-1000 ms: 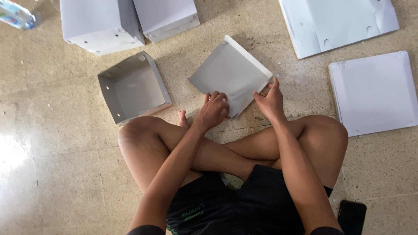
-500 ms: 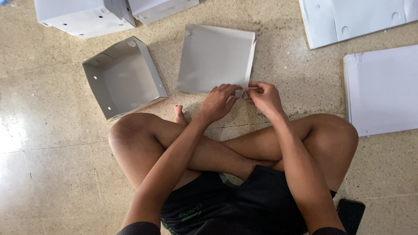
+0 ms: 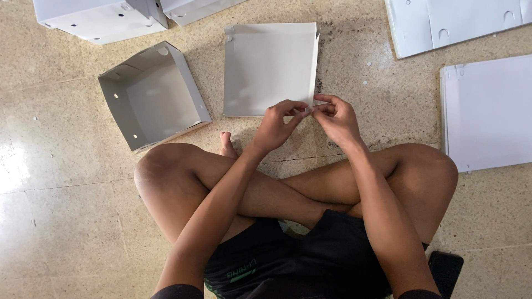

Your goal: The person assembles white cardboard boxes by folding the flat pieces and securing the tabs. They complete one box and place it aside, then begin assembling a second box using the same folding and tab-locking method.

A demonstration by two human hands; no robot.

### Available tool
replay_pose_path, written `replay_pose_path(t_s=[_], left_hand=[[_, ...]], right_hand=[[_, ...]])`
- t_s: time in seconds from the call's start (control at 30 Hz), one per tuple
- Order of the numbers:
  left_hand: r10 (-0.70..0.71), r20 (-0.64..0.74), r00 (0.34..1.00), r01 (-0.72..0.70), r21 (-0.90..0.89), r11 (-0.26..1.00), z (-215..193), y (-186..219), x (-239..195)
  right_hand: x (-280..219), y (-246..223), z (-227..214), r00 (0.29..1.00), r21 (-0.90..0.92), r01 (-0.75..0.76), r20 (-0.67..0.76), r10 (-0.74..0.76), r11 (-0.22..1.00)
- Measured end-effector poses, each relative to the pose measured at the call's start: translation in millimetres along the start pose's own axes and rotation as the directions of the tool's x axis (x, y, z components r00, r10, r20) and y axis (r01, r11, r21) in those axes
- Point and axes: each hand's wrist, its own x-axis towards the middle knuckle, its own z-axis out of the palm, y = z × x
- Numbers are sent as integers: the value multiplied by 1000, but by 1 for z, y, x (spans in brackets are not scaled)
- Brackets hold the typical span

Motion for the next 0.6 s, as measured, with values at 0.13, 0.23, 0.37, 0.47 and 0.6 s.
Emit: replay_pose_path(t_s=[0.13, 0.23, 0.37, 0.47, 0.6], left_hand=[[-149, -68, 987, 144, -74, 987, -3, -4, 0], [-269, -57, 961, 259, -141, 955, -6, -3, -2], [-303, -41, 952, 283, -255, 925, -5, -1, -2], [-299, -22, 954, 287, -229, 930, -7, 6, -3], [-323, -20, 946, 310, -234, 922, -8, 5, -3]], right_hand=[[-6, -9, 3, 996, 31, 77, 49, -78, 997], [-3, -1, 4, 993, 27, 104, 60, -105, 994], [-3, -3, 5, 995, 48, 93, 40, -94, 995], [-1, 3, 7, 993, 46, 101, 54, -104, 994], [-1, 1, 7, 993, 46, 101, 49, -103, 994]])
